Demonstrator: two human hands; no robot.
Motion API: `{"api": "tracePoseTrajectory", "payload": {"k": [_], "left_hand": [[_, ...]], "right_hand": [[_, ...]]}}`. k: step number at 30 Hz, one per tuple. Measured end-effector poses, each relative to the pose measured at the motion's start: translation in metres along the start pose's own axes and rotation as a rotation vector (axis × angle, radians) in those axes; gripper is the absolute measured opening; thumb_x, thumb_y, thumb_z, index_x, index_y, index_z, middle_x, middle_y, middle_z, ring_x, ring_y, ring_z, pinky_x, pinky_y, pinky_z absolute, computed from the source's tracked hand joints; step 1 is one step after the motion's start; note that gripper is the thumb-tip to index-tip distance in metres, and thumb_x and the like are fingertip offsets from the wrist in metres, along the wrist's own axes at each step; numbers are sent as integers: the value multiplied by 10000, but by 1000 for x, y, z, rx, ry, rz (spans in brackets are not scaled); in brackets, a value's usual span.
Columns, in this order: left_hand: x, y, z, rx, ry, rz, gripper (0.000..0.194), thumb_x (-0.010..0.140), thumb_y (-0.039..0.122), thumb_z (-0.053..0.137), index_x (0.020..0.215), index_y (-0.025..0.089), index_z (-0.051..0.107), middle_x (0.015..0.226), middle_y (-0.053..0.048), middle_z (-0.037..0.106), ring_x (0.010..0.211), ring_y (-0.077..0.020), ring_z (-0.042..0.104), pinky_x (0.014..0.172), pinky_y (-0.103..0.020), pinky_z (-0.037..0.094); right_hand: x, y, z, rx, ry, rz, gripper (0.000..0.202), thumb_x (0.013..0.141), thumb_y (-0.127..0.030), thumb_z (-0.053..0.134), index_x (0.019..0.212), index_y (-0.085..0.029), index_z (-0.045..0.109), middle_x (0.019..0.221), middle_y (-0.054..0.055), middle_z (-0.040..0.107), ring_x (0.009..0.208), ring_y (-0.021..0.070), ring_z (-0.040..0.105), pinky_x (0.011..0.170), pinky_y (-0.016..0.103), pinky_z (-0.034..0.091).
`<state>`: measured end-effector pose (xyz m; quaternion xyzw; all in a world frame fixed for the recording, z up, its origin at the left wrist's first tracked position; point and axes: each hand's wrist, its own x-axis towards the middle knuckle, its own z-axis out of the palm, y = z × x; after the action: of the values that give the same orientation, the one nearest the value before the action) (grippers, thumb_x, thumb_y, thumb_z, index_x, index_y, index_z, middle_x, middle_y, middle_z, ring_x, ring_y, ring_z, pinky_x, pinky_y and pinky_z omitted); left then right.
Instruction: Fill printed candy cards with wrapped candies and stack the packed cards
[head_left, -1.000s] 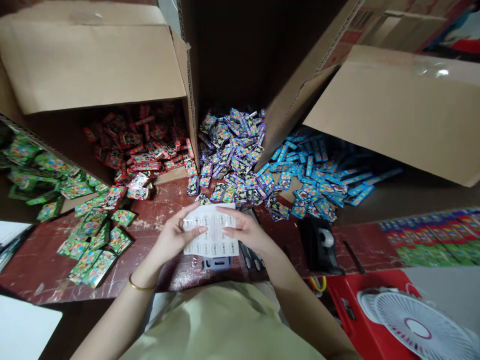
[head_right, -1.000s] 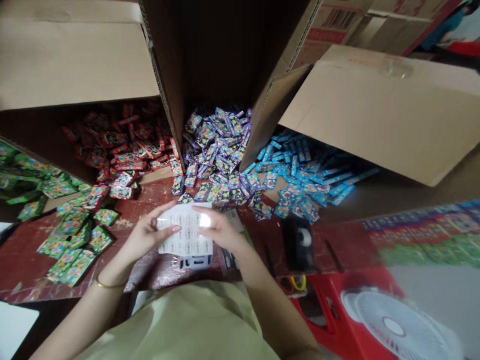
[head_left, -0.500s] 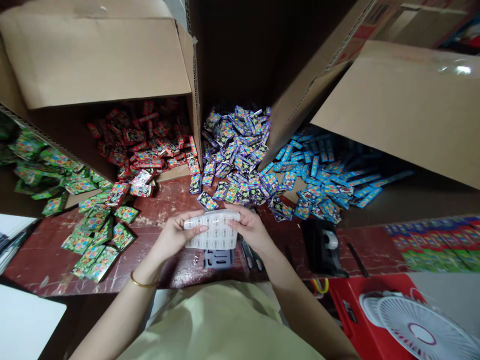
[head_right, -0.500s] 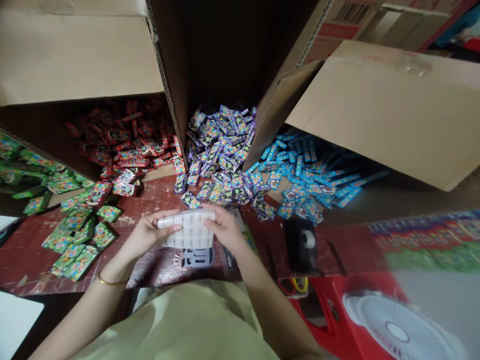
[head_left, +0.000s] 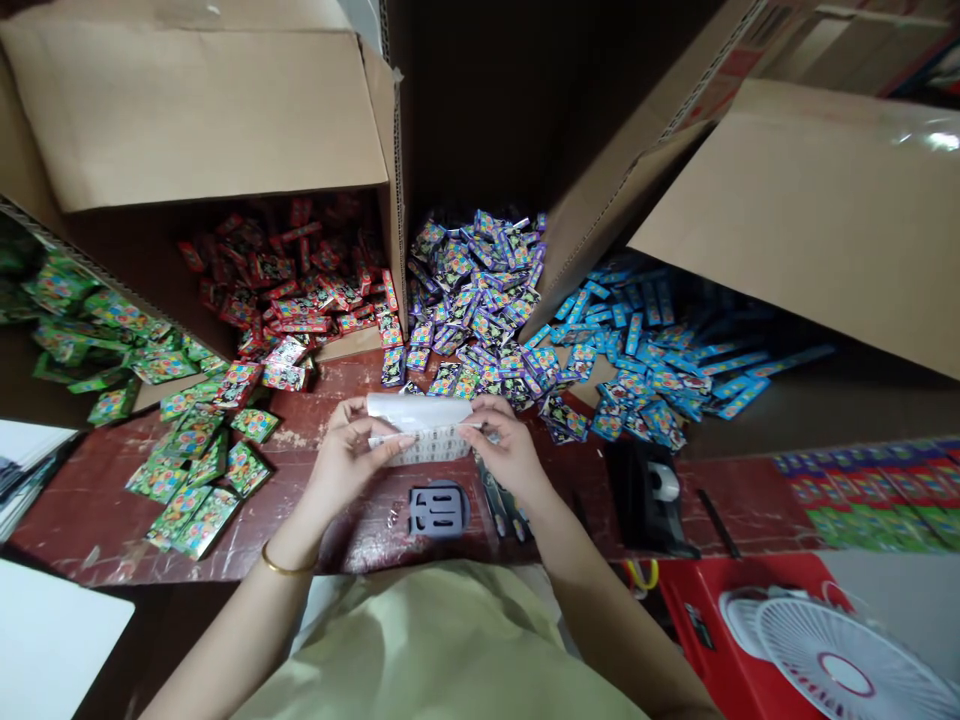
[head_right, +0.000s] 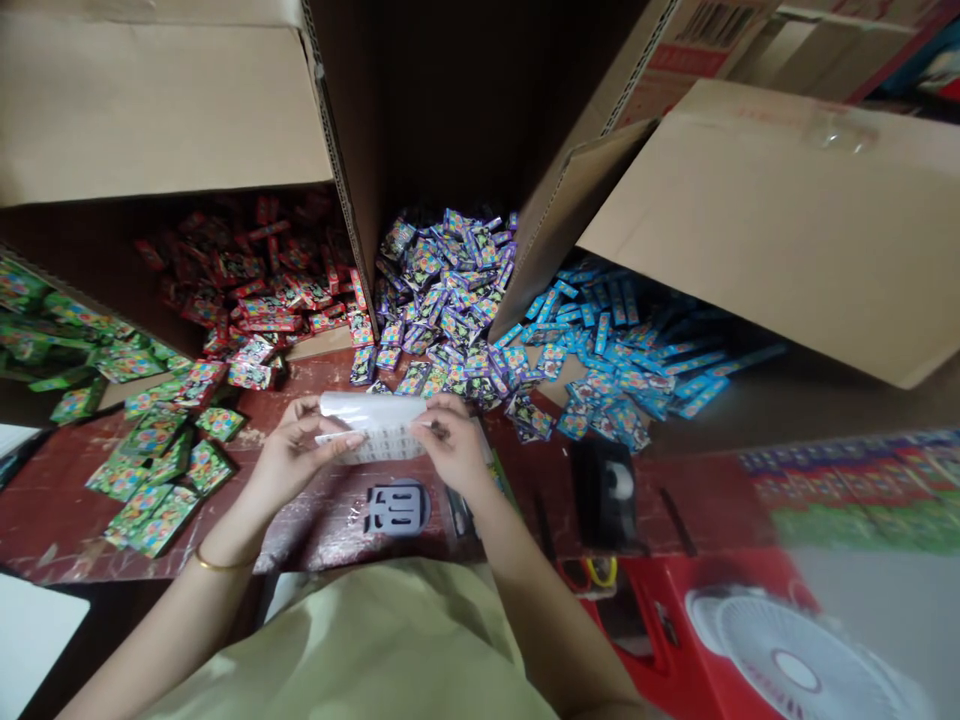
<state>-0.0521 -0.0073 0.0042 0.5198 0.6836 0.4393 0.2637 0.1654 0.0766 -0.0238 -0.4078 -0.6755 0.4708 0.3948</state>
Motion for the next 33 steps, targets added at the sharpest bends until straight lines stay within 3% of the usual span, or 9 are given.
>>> {"api": "tracePoseTrajectory", "payload": {"k": [2,4,6,8,10,12,25,30,33], "left_hand": [[1,3,-4,57,31,56,302,701,519,731,696,217,713,1285,-95,550,1307,-300,414,1114,-477,288],[1,6,-7,67,30,57,319,720,538,707,725,220,705,1319,-114,544,1307,-320,414,1098,-518,291],[2,10,-9,-20,-30,4,329,726,539,700,747,210,690,1156,-134,644,1130,-306,562,969,-484,436],[2,12,-9,-180,-119,-93,335,723,518,706,744,187,660,865,-92,698,812,-226,644,732,-357,528],[2,14,-8,-313,-146,-188,343,705,492,725,730,163,634,652,-19,647,581,-137,573,548,-243,473],[1,14,-6,-384,-123,-253,349,685,476,746,706,148,626,581,11,608,506,-98,508,478,-204,413],[-3,22,-5,-373,-43,-254,417,703,467,743,514,126,592,447,45,483,417,-46,362,408,-186,245],[-4,25,1,-602,-134,-399,310,637,418,809,705,130,719,650,-25,696,528,-102,558,511,-210,442],[-4,24,6,-704,-115,-497,296,582,355,854,747,138,741,700,-43,732,563,-121,610,560,-232,492]], "right_hand": [[2,-5,-4,-31,-19,-22,119,788,-324,661,784,-206,679,1125,85,621,1080,221,585,961,383,447],[4,-12,-8,-60,2,-41,103,796,-313,658,783,-213,678,1197,87,611,1176,237,537,1057,428,362],[6,-18,-10,-63,9,-61,94,804,-301,653,774,-217,683,1220,80,615,1208,241,517,1094,440,313],[7,-21,-11,23,-43,-31,101,806,-307,652,785,-215,686,1114,75,672,1108,232,586,1044,426,374],[8,-20,-10,138,-93,65,137,792,-342,667,802,-207,687,934,58,715,914,213,652,896,382,476],[7,-17,-8,200,-90,167,193,760,-385,695,790,-194,690,804,39,712,765,192,653,762,335,504],[3,-14,-6,179,-14,248,321,745,-473,688,668,-163,659,624,-3,645,591,133,556,582,244,415],[2,-20,-1,253,-17,254,266,728,-422,708,667,-169,651,644,-4,655,589,124,557,598,245,430],[0,-23,4,291,-31,256,231,684,-386,746,677,-171,659,662,2,667,609,128,576,602,242,445]]}}
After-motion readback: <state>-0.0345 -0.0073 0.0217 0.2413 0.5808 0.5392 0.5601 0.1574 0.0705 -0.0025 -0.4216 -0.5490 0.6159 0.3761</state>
